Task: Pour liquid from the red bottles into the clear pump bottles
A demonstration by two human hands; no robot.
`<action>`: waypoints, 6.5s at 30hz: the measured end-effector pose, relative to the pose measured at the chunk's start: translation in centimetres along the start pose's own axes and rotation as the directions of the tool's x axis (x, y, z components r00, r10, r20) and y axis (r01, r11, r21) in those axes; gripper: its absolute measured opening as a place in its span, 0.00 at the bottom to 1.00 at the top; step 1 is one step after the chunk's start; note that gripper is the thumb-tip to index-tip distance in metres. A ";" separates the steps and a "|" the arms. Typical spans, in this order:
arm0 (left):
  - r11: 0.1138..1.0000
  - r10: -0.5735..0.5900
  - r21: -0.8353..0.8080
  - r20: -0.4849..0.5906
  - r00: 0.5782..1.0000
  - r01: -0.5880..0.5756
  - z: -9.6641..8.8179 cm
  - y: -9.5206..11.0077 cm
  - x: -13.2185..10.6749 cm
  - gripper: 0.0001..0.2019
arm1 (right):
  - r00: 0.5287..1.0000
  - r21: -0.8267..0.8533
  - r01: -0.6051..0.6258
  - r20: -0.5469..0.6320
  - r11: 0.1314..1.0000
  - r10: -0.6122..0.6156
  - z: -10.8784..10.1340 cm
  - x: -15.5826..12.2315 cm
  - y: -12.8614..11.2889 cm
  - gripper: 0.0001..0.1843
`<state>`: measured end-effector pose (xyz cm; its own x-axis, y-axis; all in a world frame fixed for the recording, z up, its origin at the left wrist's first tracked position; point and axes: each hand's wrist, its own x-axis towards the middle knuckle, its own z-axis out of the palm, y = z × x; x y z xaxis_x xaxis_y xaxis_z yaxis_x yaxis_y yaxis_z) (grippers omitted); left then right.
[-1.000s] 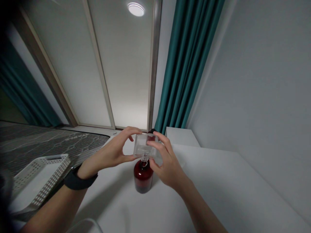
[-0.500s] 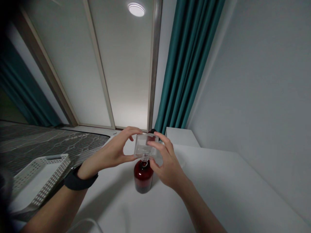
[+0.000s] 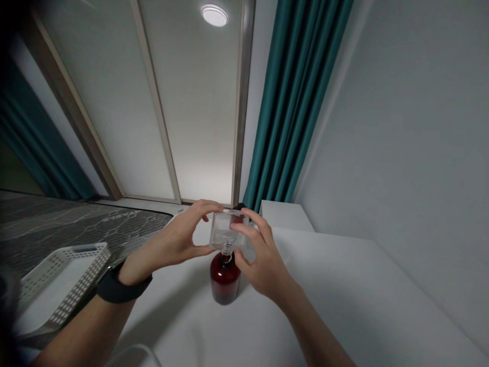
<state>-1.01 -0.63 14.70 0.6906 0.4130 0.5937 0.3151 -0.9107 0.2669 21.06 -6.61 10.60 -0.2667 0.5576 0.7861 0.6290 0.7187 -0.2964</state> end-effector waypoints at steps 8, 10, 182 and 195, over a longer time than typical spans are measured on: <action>1.000 -0.019 0.020 -0.002 1.000 0.019 0.2 0.1 0.1 0.31 | 1.000 0.038 -0.020 -0.001 0.999 0.020 0.1 0.1 0.1 0.28; 1.000 -0.017 0.024 0.002 1.000 0.017 0.2 0.1 0.1 0.31 | 1.000 0.044 -0.023 -0.005 0.999 0.023 0.1 0.2 0.1 0.29; 0.876 -0.333 -0.418 -0.161 0.929 0.242 6.5 -0.6 -5.4 0.23 | 0.643 0.631 -0.609 0.037 0.481 0.765 2.3 -2.7 3.9 0.25; 0.858 -0.371 -0.421 -0.110 0.922 0.294 13.7 -0.1 -9.3 0.45 | 0.419 0.861 -0.501 0.159 0.082 0.894 4.0 -7.7 3.3 0.22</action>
<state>1.41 -4.37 -1.27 0.4484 0.7180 0.5323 0.1997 -0.6610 0.7234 22.31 -6.89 1.40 0.3347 0.9421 -0.0218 -0.4436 0.1371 -0.8857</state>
